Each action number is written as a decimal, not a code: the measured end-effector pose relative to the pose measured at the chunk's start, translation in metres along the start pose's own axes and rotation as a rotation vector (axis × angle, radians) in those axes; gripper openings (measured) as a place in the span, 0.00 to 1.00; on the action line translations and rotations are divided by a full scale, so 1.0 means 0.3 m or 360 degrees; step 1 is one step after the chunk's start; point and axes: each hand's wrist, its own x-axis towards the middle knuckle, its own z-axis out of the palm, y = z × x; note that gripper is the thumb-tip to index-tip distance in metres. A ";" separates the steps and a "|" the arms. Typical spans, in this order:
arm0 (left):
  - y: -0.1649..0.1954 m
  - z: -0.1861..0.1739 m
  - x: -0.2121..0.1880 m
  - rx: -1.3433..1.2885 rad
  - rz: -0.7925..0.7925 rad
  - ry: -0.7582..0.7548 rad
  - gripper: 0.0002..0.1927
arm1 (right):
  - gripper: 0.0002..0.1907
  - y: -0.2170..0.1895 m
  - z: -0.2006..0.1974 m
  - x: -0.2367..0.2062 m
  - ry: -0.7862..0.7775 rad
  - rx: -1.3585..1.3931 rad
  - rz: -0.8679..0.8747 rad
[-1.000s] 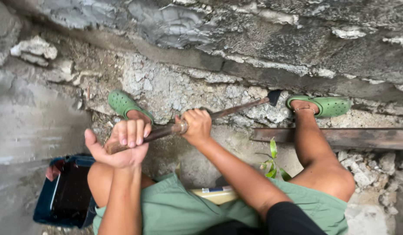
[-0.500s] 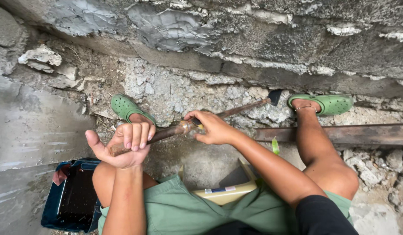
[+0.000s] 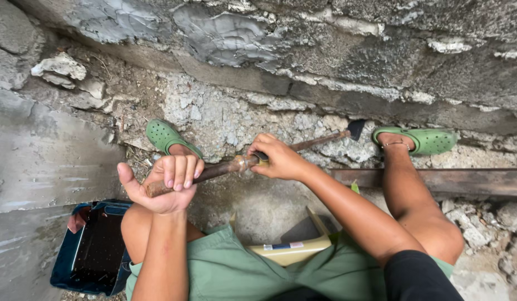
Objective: The person sits on the ground and uses a long-handled hoe to scrape and chip the concrete floor along the base of a rough concrete wall, working the blade back and forth across the surface and repositioning their grip between strokes.
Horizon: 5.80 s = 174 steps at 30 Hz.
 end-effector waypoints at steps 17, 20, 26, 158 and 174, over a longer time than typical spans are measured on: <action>0.005 -0.007 -0.013 0.0085 -0.0118 -0.0202 0.40 | 0.09 -0.080 0.085 0.073 -0.0150 -0.0185 0.0329; 0.010 -0.004 -0.011 0.0148 -0.0165 -0.0298 0.39 | 0.12 -0.057 0.055 0.087 -0.0558 -0.0078 0.0304; -0.036 0.048 -0.025 -0.0007 0.0144 0.0266 0.44 | 0.05 -0.043 0.164 0.068 0.0350 -0.0339 0.0211; 0.004 0.039 -0.029 0.0261 0.0071 0.0453 0.25 | 0.10 0.026 0.238 0.061 0.0620 -0.0370 0.0190; -0.031 0.084 -0.032 0.0254 0.0227 0.0521 0.31 | 0.16 0.001 0.276 0.050 0.1308 -0.0555 0.0056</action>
